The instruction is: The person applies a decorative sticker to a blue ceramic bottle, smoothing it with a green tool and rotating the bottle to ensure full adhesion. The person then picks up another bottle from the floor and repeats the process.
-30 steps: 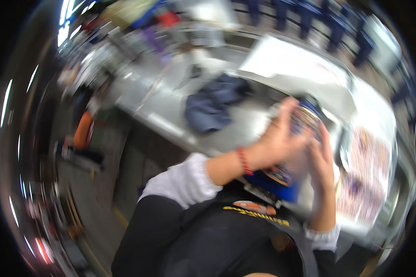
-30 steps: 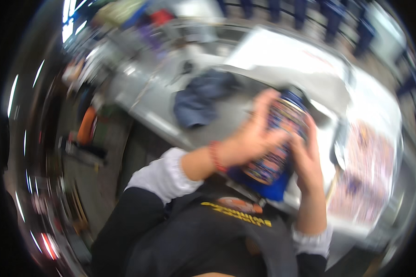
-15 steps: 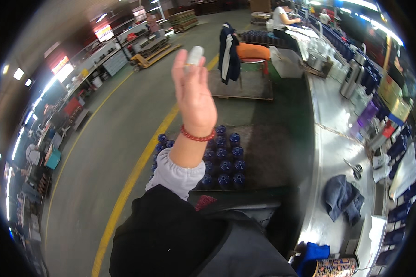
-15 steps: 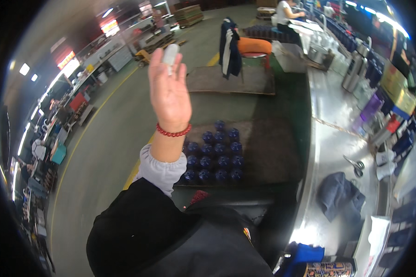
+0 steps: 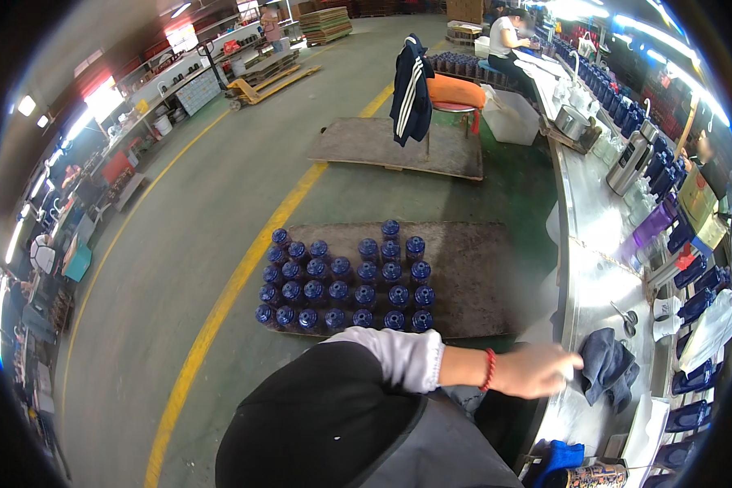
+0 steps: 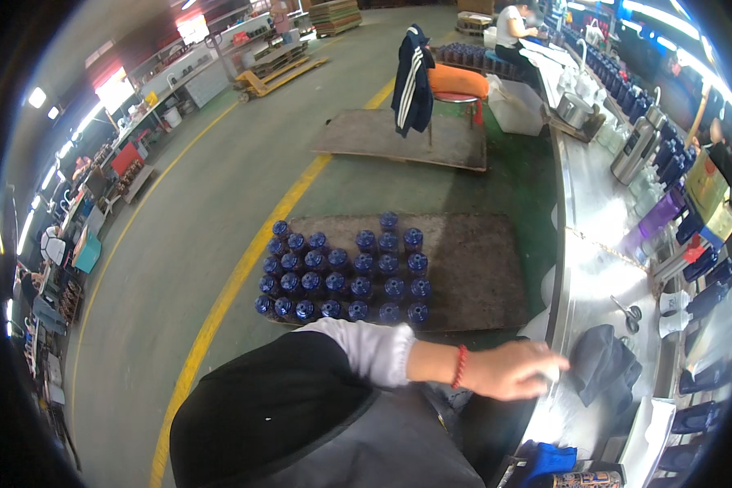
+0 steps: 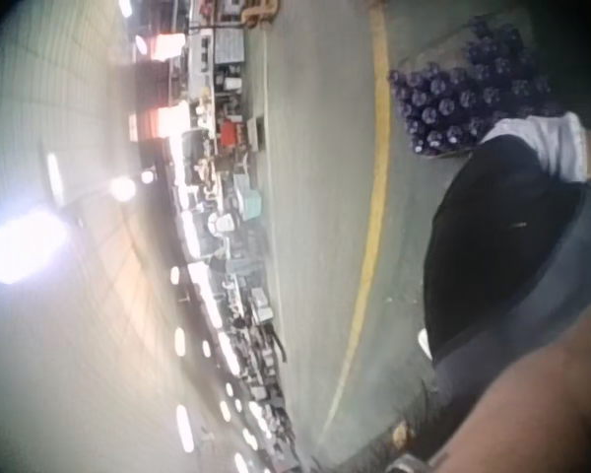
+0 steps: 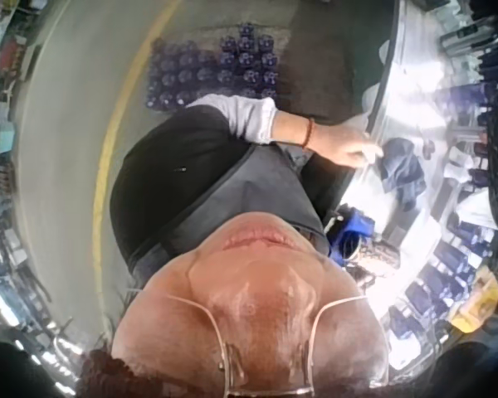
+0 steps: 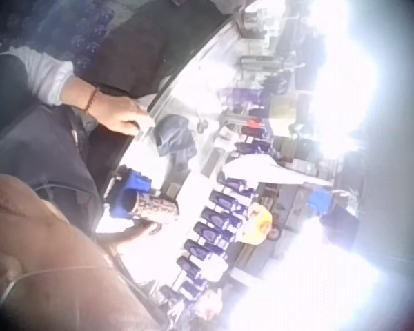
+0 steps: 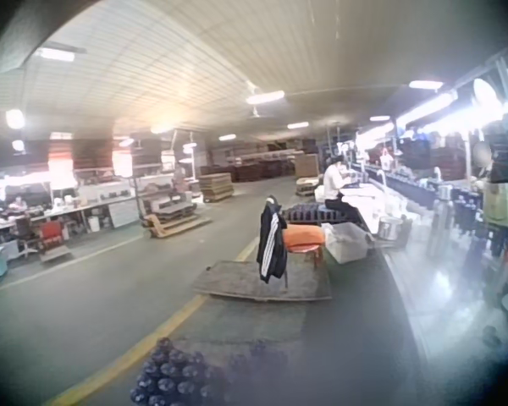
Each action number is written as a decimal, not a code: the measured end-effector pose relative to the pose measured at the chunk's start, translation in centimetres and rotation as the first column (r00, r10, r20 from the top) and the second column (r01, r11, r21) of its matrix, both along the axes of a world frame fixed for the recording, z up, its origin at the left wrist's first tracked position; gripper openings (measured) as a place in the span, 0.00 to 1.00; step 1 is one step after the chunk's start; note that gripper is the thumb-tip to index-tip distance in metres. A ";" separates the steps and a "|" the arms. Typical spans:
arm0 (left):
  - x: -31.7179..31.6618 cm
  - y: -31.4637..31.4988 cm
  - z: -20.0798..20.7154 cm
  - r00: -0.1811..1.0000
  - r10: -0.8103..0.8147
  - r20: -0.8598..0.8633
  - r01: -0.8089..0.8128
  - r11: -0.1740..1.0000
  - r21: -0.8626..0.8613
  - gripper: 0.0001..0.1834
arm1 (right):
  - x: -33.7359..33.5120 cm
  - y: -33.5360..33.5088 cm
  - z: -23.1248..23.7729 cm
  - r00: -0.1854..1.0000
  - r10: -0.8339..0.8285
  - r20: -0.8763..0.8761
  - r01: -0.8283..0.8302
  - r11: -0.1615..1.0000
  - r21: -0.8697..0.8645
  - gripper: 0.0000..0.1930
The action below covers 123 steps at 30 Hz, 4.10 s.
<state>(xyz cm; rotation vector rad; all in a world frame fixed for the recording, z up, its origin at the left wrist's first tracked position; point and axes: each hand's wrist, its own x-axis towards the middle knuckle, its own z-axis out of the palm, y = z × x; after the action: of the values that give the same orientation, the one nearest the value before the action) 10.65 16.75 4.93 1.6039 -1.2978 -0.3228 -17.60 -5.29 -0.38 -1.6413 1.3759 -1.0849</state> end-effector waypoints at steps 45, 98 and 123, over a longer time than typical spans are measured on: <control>-13.0 -15.1 -2.7 0.718 -0.492 0.492 0.600 0.796 -0.079 0.69 | -9.6 1.6 -1.1 0.708 -0.264 0.656 0.082 0.952 0.295 0.27; -11.0 -14.6 -2.5 0.637 -0.401 0.659 0.507 0.861 0.034 0.47 | -4.0 9.0 8.4 0.971 -0.066 -0.231 0.011 0.973 -0.229 0.07; -10.3 -15.3 -1.8 0.438 -0.457 0.774 0.770 0.635 -0.062 0.21 | -5.8 8.9 3.0 0.917 -0.100 0.386 0.065 0.993 0.103 0.08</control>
<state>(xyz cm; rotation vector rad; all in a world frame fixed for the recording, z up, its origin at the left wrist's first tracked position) 0.36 1.44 3.18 0.7728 -2.4065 0.1705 -23.39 3.62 2.60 -1.2270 1.2151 -1.3000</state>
